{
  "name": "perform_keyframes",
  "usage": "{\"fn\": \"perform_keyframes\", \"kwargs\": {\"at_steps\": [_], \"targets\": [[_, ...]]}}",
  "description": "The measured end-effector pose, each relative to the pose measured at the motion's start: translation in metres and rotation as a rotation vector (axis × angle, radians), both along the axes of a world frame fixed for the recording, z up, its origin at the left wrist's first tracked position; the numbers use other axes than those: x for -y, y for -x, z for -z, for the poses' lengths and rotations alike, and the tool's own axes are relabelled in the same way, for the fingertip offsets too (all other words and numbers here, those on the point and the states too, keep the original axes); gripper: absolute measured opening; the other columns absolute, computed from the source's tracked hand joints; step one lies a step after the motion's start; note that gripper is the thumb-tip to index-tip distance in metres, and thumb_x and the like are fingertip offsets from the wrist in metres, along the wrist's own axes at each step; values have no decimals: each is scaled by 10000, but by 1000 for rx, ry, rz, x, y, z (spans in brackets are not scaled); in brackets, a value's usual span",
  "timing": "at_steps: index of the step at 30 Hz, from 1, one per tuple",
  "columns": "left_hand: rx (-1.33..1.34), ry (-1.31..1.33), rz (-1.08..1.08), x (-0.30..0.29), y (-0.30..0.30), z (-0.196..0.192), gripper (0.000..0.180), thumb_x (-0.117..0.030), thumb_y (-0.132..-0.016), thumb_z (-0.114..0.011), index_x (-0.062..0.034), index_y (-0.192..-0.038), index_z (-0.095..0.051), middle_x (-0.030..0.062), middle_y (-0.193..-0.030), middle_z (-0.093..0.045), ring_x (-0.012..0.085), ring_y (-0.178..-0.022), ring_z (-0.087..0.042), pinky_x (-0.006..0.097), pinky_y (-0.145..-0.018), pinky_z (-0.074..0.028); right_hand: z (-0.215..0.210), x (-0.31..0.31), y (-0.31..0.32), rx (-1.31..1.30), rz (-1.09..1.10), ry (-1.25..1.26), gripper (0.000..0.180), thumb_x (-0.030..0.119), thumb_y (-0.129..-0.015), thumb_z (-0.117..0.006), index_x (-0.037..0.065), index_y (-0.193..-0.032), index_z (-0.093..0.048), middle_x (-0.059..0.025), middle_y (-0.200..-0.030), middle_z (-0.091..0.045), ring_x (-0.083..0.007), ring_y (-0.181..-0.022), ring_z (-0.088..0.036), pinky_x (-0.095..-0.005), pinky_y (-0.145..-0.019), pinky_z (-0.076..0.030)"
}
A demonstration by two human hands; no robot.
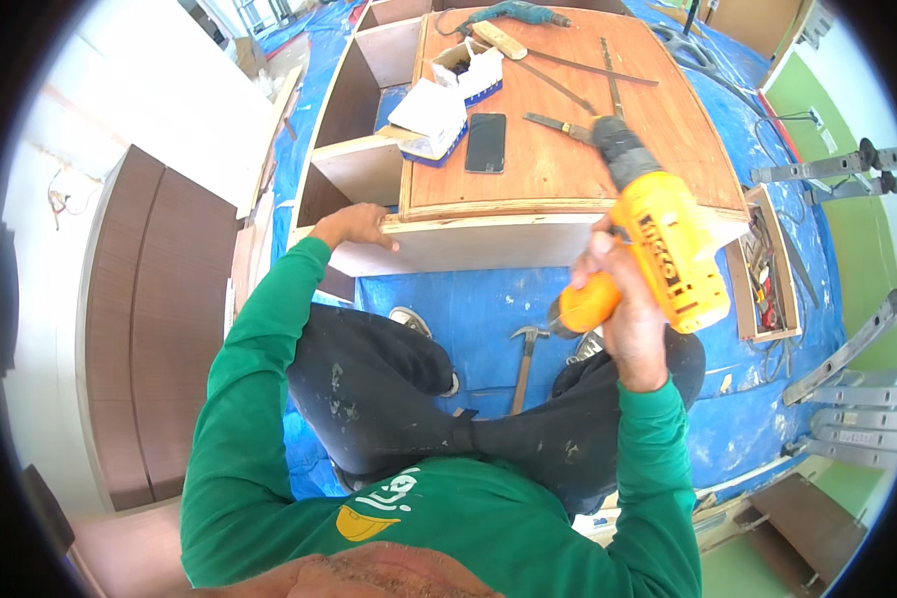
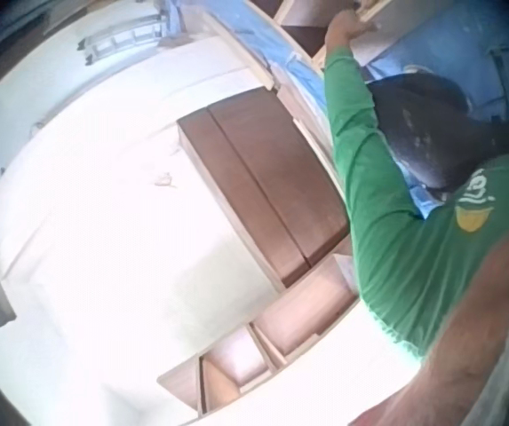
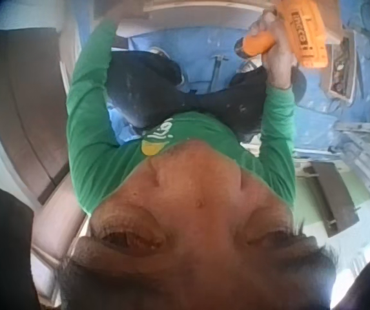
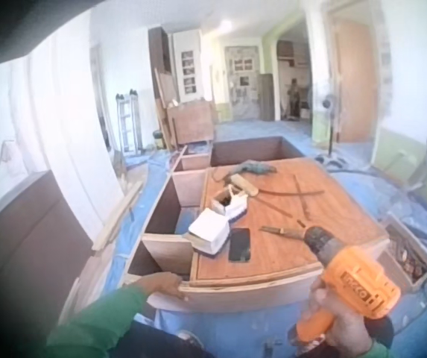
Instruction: The person uses a yellow cordless drill to drive screws into the edge of a wooden cabinet frame. The person sits on the floor and works along the bottom edge of the cabinet, securing the trim or frame piece.
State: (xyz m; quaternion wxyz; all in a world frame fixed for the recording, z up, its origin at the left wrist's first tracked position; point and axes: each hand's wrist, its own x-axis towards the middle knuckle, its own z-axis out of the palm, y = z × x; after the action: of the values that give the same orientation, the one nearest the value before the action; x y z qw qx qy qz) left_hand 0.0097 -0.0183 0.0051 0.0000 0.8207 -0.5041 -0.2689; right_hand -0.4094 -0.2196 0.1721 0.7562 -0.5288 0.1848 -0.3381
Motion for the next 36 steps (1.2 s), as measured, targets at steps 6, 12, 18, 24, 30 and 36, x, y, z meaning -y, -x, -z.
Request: {"fn": "perform_keyframes", "kwargs": {"at_steps": [6, 12, 18, 24, 30, 36], "targets": [[-13, -192, -14, 17, 5, -8, 775, -499, -614, -892, 71, -1115, -731, 270, -1055, -747, 395, -1002, -725, 456, -894, -559, -3, -31, 2, -43, -263, -227, 317, 198, -916, -725, 8, -1133, -592, -29, -777, -566, -162, -663, -605, -339, -687, -527], [-52, -171, -36, 20, 2, -9, 736, -483, -602, -901, 111, -1006, -739, 270, -971, -751, 382, -928, -734, 443, -837, -556, 25, -21, 7, -219, -237, 650, 369, 137, -857, -810, 22, -1156, -626, -75, -884, -680, -237, -729, -686, -352, -677, -542], [-39, -235, -24, 23, -2, -7, 746, -519, -628, -893, 116, -990, -739, 273, -983, -746, 375, -939, -726, 445, -843, -553, 16, -22, 12, -467, -434, 1433, 290, 238, -836, -726, 100, -1055, -598, -95, -891, -680, -305, -841, -687, -415, -818, -478], [-23, -320, -32, 29, 3, -14, 740, -498, -639, -893, 97, -1050, -736, 254, -1044, -748, 379, -997, -720, 440, -876, -551, 48, -37, 10, -651, -709, 1596, 287, 226, -832, -730, 99, -1076, -648, -78, -916, -713, -270, -867, -719, -416, -809, -496], [-46, -256, -36, 25, -1, -5, 789, -511, -644, -883, 114, -1095, -714, 267, -1087, -737, 386, -1039, -711, 449, -899, -545, 64, -34, 18, -889, -810, 1557, 266, 160, -791, -733, 84, -1041, -684, -110, -979, -744, -296, -887, -737, -449, -798, -512], [-55, -271, -62, 21, 1, -9, 796, -518, -651, -876, 106, -1116, -709, 273, -1116, -730, 390, -1058, -705, 449, -906, -542, 64, -30, 21, -980, -771, 1527, 286, 132, -769, -728, 83, -1049, -694, -94, -965, -746, -287, -901, -740, -448, -806, -523]]}}
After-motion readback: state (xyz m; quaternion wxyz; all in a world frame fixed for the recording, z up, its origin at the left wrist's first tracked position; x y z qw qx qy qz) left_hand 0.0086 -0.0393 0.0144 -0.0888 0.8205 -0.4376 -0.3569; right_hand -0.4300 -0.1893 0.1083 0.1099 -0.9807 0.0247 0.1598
